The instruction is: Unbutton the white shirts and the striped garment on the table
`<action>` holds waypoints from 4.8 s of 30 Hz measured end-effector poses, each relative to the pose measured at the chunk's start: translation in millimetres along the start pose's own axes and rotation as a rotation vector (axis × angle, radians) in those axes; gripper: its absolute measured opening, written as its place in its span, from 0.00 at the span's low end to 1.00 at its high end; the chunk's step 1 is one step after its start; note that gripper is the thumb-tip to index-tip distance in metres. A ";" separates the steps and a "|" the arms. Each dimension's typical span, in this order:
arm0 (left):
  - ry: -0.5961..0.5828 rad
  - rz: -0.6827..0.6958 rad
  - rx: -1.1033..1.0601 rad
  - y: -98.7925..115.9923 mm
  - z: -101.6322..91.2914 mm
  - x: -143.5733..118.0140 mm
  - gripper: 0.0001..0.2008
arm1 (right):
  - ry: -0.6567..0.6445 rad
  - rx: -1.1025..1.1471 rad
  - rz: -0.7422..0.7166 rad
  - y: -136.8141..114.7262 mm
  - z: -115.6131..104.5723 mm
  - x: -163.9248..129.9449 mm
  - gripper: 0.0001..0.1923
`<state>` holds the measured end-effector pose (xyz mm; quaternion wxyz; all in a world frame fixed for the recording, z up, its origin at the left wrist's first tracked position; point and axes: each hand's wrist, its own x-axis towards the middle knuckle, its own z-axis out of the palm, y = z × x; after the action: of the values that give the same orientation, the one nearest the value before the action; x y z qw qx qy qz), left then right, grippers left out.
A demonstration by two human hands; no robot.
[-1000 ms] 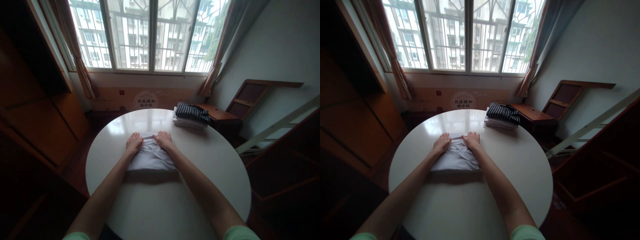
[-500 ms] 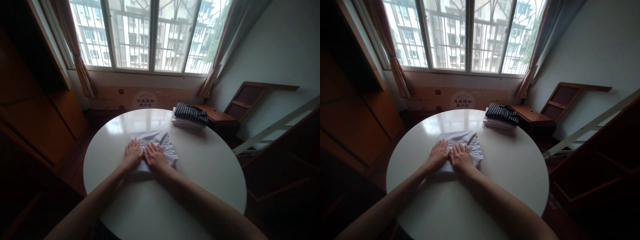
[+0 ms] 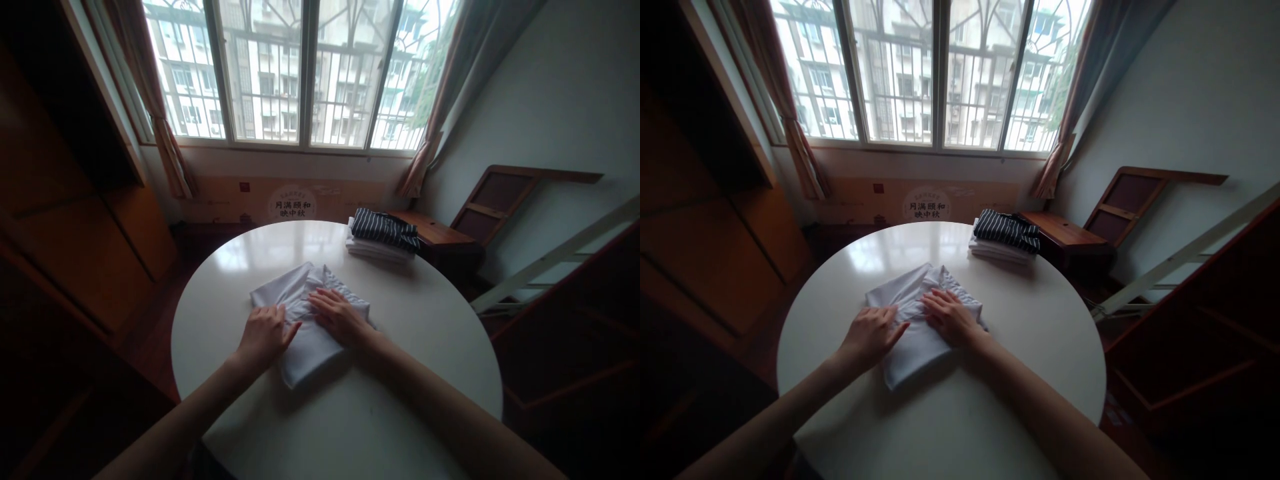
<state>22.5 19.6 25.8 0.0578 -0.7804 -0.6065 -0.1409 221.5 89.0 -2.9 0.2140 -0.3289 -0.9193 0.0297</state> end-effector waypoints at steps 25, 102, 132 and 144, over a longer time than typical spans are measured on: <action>0.053 -0.096 -0.478 -61.5 70.1 94.1 0.25 | 0.033 0.132 0.893 79.8 -41.8 -40.1 0.19; -0.226 -0.407 -1.247 -71.5 42.7 46.3 0.21 | -0.012 0.794 0.950 59.2 -39.2 -39.1 0.07; -0.238 -0.404 -1.111 -64.9 35.2 48.5 0.10 | -0.080 0.737 0.877 60.9 -42.2 -41.6 0.17; -0.196 -0.383 -1.088 -57.8 25.0 46.2 0.11 | -0.072 0.675 0.835 60.8 -41.4 -40.8 0.16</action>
<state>-19.0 84.0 10.7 -0.4342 -0.5836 -0.5799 -0.3670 302.8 107.7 7.5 0.2462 -0.5782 -0.6565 0.4172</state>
